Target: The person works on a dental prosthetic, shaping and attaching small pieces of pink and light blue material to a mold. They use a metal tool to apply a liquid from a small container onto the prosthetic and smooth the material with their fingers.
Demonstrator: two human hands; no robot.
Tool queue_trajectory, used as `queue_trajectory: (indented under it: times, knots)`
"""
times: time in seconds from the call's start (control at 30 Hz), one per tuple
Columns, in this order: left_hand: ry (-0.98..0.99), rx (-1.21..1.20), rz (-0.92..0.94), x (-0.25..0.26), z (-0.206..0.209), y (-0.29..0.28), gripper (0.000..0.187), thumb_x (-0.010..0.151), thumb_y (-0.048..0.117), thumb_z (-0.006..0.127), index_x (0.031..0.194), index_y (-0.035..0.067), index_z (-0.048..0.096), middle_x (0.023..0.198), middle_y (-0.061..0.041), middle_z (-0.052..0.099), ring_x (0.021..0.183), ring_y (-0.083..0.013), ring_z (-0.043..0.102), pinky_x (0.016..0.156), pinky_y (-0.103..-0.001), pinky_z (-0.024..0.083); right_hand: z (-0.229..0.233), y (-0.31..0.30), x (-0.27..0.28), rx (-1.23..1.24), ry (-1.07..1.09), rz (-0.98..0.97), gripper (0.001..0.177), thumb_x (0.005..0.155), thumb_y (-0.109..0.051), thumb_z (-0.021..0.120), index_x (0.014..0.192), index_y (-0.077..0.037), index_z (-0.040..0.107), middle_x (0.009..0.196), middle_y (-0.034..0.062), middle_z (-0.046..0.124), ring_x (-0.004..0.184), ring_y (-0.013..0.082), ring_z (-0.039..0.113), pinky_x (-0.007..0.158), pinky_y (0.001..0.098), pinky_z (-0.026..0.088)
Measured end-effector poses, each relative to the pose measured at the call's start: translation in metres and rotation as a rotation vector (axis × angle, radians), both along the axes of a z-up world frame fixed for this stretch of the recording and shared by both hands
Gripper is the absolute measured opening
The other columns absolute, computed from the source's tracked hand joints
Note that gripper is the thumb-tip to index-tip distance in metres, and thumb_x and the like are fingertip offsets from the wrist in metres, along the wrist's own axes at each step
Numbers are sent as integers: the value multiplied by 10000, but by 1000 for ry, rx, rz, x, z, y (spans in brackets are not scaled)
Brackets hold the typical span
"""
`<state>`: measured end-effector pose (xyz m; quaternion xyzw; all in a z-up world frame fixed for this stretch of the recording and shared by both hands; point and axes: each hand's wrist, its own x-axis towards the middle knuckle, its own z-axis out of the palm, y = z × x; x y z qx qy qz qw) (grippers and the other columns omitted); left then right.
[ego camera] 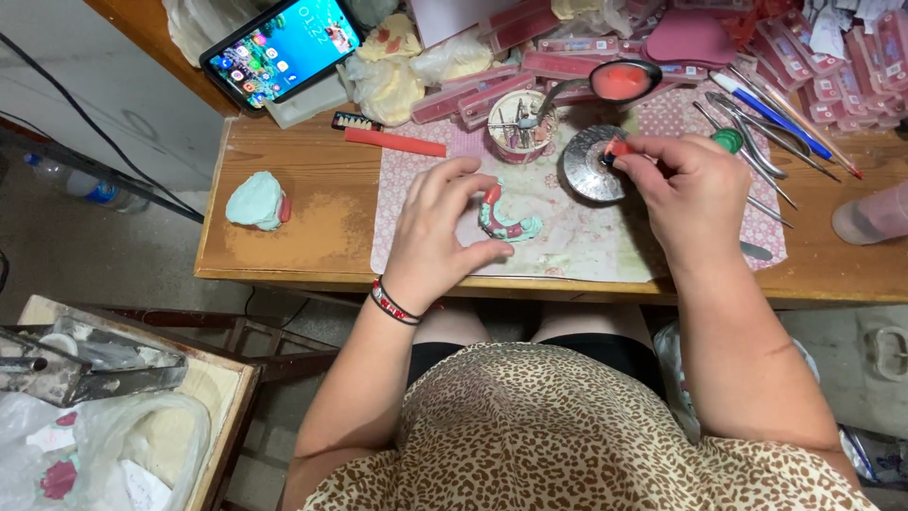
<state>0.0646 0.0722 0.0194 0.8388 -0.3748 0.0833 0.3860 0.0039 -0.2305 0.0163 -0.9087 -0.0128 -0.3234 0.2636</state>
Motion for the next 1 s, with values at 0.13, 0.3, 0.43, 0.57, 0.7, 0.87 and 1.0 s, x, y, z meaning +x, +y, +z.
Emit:
queue_trajectory:
  times: [0.13,0.3,0.43,0.57,0.7,0.87,1.0]
  knots:
    - [19,70,-94,9,-15,0,775,702,384,968,1305,126,556,1556,-174,499,1413,-375,506,1182,-507,357,-2,1,2,28,-4,29,171,996,-41,940,1137,-23,846,987,112,783,877,207,692,813,337,548]
    - [63,143,-90,9,-18,-4,684,742,275,911,1296,145,531,1530,-125,565,1338,-313,543,1061,-458,421,2,5,-1,67,17,30,148,1015,-16,923,1137,-17,839,1024,122,786,920,215,699,845,346,540]
    - [46,133,-63,8,-20,-3,684,730,282,933,1273,150,539,1404,-82,633,1278,-313,562,1037,-442,425,-4,2,-3,44,-30,42,160,1038,8,941,1162,27,841,1004,149,782,900,227,700,815,352,560]
    - [25,124,-58,7,-17,-4,606,733,274,939,1186,158,554,1354,-101,652,1258,-323,574,1012,-443,438,1,15,-8,-139,-63,164,108,1038,-60,924,1115,-52,849,976,92,792,827,199,690,786,350,556]
    - [73,162,-51,6,-21,-2,429,817,305,876,1131,227,594,1471,-57,599,1328,-308,565,1100,-523,423,24,68,-10,-196,87,424,64,972,-202,800,1018,-158,793,788,46,693,789,277,689,735,388,553]
    - [27,148,-48,4,-22,-1,324,837,293,859,1044,224,619,1472,-82,596,1305,-322,579,1069,-504,448,38,84,0,-534,124,459,87,989,-193,690,928,-140,657,794,22,611,759,239,681,669,354,559]
    - [-8,149,-43,6,-26,-1,328,819,295,871,1032,216,635,1456,-89,607,1297,-317,586,1057,-492,461,38,92,7,-699,157,459,117,987,-188,634,886,-139,603,801,-10,565,732,215,675,631,332,550]
